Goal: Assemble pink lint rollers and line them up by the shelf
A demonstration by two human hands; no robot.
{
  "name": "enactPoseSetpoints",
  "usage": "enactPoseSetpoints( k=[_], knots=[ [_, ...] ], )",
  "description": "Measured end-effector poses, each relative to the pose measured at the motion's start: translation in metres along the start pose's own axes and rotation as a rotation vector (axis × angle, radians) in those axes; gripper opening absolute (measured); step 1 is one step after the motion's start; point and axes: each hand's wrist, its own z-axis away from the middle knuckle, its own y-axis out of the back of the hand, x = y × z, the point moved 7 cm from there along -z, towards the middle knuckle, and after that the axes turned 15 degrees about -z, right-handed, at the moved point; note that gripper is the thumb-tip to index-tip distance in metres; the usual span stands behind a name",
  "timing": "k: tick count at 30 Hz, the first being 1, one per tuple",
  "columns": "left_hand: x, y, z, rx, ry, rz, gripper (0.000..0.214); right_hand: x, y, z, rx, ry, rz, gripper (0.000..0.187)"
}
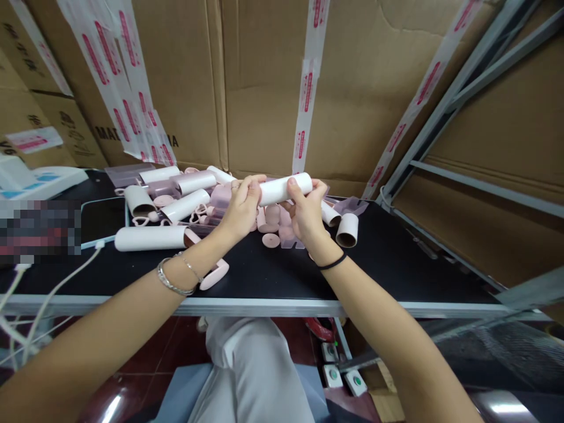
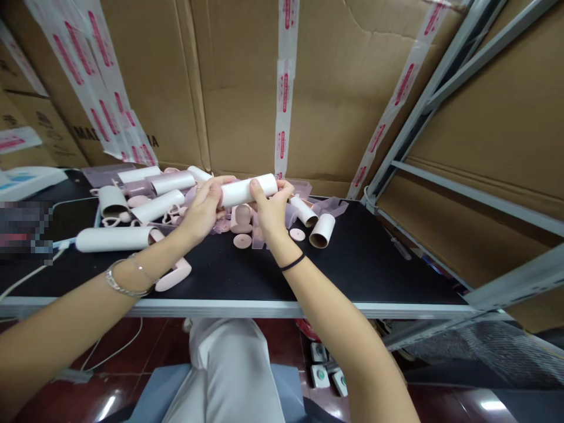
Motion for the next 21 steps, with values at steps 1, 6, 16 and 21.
enactPoseSetpoints(
  k=[1,6,16,21],
  knots=[
    [0.0,0.003,0.001,0.071,-0.034,-0.061,0.046,0.001,-0.001,0.002,-0.001,-0.007,-0.004,0.058],
    [0.002,0.013,0.003,0.197,-0.074,-0.031,0.066,0.003,-0.015,0.011,-0.098,-0.066,-0.047,0.058],
    [-0.003,0.01,-0.002,0.079,-0.092,0.063,0.065,0.007,-0.014,0.017,-0.037,-0.101,-0.148,0.056],
    [-0.001,0.007,0.0,0.039,-0.079,0.086,0.063,0.005,-0.014,0.017,-0.03,-0.094,-0.184,0.054]
  ],
)
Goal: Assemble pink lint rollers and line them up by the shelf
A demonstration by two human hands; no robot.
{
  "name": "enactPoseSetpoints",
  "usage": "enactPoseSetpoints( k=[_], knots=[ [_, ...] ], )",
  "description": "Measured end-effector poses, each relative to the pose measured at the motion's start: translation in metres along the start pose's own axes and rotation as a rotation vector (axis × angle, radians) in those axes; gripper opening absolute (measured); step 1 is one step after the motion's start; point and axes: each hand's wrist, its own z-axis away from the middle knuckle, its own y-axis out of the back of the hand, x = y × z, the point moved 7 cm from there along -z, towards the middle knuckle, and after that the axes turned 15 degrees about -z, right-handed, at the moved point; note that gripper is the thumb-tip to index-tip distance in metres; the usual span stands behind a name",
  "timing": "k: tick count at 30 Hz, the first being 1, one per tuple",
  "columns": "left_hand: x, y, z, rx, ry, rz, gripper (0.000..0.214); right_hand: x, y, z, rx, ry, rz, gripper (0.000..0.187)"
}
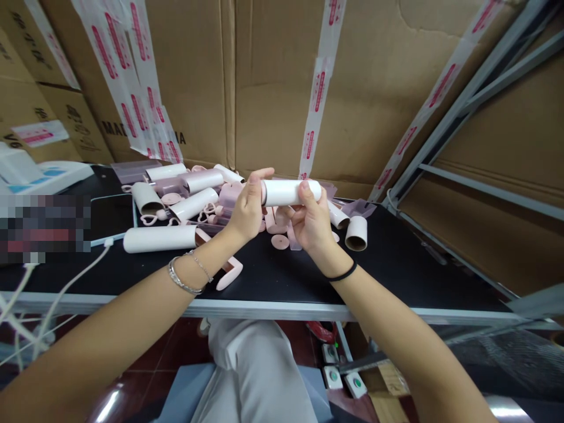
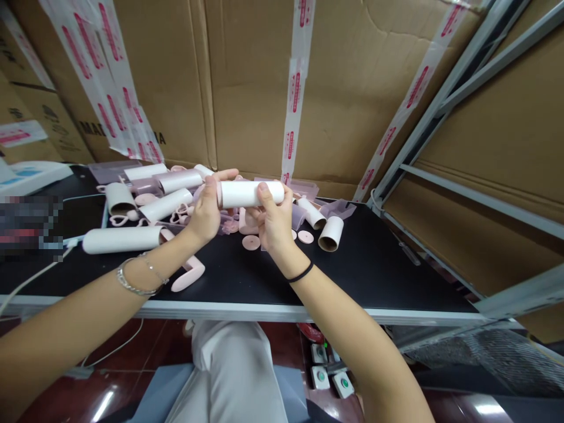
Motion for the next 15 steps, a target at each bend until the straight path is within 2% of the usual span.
enactPoseSetpoints(
  k=[5,9,12,15],
  knots=[
    [0.003,-0.002,0.005,-0.025,-0.009,-0.004,0.065,0.001,-0.003,0.006,-0.01,0.025,0.032,0.054],
    [0.007,0.001,0.0,-0.044,-0.094,-0.086,0.068,-0.004,-0.006,0.005,-0.048,0.068,0.059,0.055],
    [0.008,0.006,-0.013,-0.088,-0.15,-0.261,0.061,-0.029,0.001,-0.013,-0.05,0.205,0.08,0.055],
    [0.002,0.013,-0.03,-0.121,-0.129,-0.573,0.042,-0.063,0.027,-0.037,0.061,0.397,0.053,0.049]
  ],
)
